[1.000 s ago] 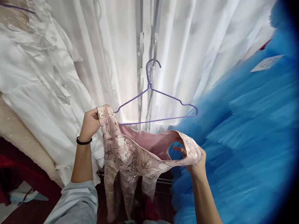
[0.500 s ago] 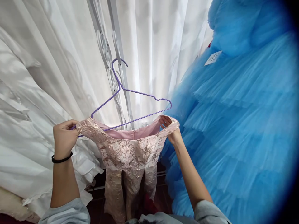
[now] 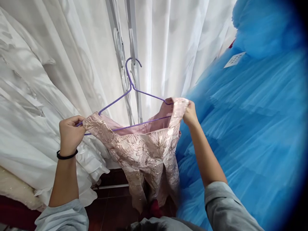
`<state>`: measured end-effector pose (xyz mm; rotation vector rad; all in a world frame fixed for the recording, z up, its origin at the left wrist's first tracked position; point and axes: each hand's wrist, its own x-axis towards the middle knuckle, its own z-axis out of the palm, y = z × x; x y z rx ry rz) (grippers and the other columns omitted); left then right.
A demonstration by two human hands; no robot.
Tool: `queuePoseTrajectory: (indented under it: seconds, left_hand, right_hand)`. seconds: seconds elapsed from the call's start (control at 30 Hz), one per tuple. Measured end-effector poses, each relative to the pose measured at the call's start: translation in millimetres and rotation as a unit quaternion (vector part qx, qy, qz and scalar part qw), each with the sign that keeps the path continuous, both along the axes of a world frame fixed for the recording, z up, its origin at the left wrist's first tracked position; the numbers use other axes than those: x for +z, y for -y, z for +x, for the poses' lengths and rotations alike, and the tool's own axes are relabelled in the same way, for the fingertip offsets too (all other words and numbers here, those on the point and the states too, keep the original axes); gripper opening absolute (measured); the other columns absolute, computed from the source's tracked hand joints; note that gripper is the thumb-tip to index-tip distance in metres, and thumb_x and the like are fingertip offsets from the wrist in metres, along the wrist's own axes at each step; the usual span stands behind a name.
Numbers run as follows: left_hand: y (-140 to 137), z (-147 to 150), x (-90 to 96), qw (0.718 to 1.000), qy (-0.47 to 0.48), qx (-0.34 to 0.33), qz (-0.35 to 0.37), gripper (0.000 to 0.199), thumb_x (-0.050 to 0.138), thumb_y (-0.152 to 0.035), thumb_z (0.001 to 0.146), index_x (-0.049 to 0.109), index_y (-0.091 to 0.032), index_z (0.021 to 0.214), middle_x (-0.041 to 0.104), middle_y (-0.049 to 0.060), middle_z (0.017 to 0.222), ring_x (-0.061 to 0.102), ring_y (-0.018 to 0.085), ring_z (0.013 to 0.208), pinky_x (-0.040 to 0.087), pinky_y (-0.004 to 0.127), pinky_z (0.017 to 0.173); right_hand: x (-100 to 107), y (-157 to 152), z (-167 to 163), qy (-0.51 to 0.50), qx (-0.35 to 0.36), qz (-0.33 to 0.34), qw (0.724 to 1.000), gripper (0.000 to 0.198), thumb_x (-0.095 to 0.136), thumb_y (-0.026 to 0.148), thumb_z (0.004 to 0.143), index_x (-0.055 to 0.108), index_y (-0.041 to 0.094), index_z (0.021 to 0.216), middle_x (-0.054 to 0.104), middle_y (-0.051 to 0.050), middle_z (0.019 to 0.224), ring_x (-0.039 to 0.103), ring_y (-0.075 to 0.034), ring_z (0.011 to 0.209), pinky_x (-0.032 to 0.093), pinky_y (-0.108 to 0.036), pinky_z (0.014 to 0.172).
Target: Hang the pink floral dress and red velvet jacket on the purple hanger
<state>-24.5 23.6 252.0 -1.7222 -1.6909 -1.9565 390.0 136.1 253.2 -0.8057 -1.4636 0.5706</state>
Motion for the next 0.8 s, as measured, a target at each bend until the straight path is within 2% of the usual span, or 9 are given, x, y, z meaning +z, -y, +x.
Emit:
queuePoseTrajectory:
  seconds: [0.03, 0.1, 0.17, 0.2, 0.3, 0.4, 0.53, 0.6, 0.8]
  left_hand:
    - [-1.1, 0.0, -0.9, 1.0, -0.015, 0.0, -0.013, 0.024, 0.074, -0.033, 0.058, 0.067, -0.01, 0.062, 0.051, -0.004, 0.053, 0.043, 0.006, 0.054, 0.032, 0.016, 0.048]
    - [-5.4, -2.1, -3.4, 0.997, -0.055, -0.014, -0.049, 0.025, 0.074, -0.034, 0.061, 0.066, -0.01, 0.062, 0.051, -0.004, 0.054, 0.043, 0.005, 0.055, 0.032, 0.017, 0.049]
    - [-11.7, -8.4, -6.2, 0.992, -0.075, -0.058, -0.085, 0.027, 0.075, -0.036, 0.063, 0.067, -0.01, 0.066, 0.053, -0.003, 0.058, 0.047, 0.006, 0.058, 0.036, 0.017, 0.053]
    - [-14.8, -13.1, -7.5, 0.989, -0.065, -0.091, -0.098, 0.03, 0.077, -0.037, 0.062, 0.069, -0.01, 0.071, 0.057, -0.002, 0.062, 0.05, 0.008, 0.062, 0.039, 0.018, 0.056]
    - [-20.6, -27.9, -10.8, 0.97, 0.022, -0.204, -0.13, 0.049, 0.085, -0.043, 0.061, 0.07, -0.011, 0.095, 0.068, 0.003, 0.085, 0.06, 0.014, 0.082, 0.052, 0.024, 0.071]
    - [-20.6, -31.1, -11.2, 0.946, 0.098, -0.269, -0.154, 0.058, 0.082, -0.054, 0.067, 0.069, -0.012, 0.105, 0.07, 0.007, 0.098, 0.061, 0.016, 0.088, 0.055, 0.03, 0.076]
    - [-19.7, -15.1, -2.2, 0.982, 0.04, -0.164, -0.087, 0.044, 0.081, -0.053, 0.068, 0.071, -0.013, 0.086, 0.069, 0.005, 0.083, 0.06, 0.013, 0.075, 0.053, 0.026, 0.073]
    - [-20.1, -8.1, 5.0, 0.992, 0.005, -0.116, -0.054, 0.039, 0.081, -0.049, 0.065, 0.07, -0.015, 0.078, 0.068, 0.004, 0.077, 0.061, 0.014, 0.073, 0.053, 0.026, 0.072]
    - [-19.1, -3.7, 14.3, 0.99, -0.075, -0.106, -0.049, 0.027, 0.073, -0.043, 0.074, 0.069, -0.017, 0.081, 0.069, 0.004, 0.082, 0.064, 0.016, 0.078, 0.052, 0.025, 0.069]
  right_hand:
    - [7.9, 5.9, 1.6, 0.102, -0.046, 0.007, 0.994, 0.017, 0.067, 0.032, 0.07, 0.061, 0.016, 0.069, 0.064, -0.005, 0.071, 0.062, -0.019, 0.073, 0.051, -0.03, 0.07]
    - [22.8, 19.1, 8.4, 0.293, -0.131, 0.003, 0.947, 0.015, 0.064, 0.022, 0.068, 0.055, 0.016, 0.058, 0.053, -0.002, 0.056, 0.055, -0.016, 0.063, 0.044, -0.027, 0.063]
    - [34.7, 32.2, 19.0, 0.402, -0.15, -0.002, 0.903, 0.003, 0.061, 0.017, 0.067, 0.061, 0.015, 0.065, 0.056, -0.003, 0.058, 0.054, -0.015, 0.063, 0.042, -0.026, 0.061]
    - [38.7, 37.9, 24.9, 0.421, -0.125, 0.0, 0.898, 0.01, 0.061, 0.016, 0.067, 0.067, 0.015, 0.075, 0.062, -0.003, 0.066, 0.057, -0.016, 0.066, 0.044, -0.025, 0.062]
    - [39.6, 47.9, 38.7, 0.392, 0.011, 0.021, 0.92, 0.037, 0.064, 0.025, 0.075, 0.07, 0.018, 0.111, 0.073, -0.005, 0.098, 0.065, -0.018, 0.084, 0.052, -0.025, 0.069]
    - [26.8, 45.1, 38.8, 0.307, 0.049, 0.026, 0.95, 0.037, 0.058, 0.043, 0.087, 0.073, 0.018, 0.11, 0.073, -0.005, 0.099, 0.067, -0.019, 0.088, 0.056, -0.026, 0.07]
    - [5.0, 34.4, 22.1, 0.186, -0.02, 0.028, 0.982, 0.043, 0.058, 0.053, 0.089, 0.076, 0.015, 0.093, 0.069, -0.004, 0.076, 0.064, -0.016, 0.071, 0.056, -0.025, 0.061]
    - [-3.0, 31.5, 13.8, 0.153, -0.018, 0.022, 0.988, 0.043, 0.062, 0.054, 0.086, 0.076, 0.014, 0.089, 0.066, -0.003, 0.07, 0.063, -0.015, 0.066, 0.056, -0.025, 0.059]
    - [-11.2, 32.6, 0.4, 0.111, 0.011, -0.006, 0.994, 0.045, 0.063, 0.056, 0.084, 0.076, 0.014, 0.09, 0.065, -0.004, 0.069, 0.062, -0.015, 0.063, 0.058, -0.027, 0.058]
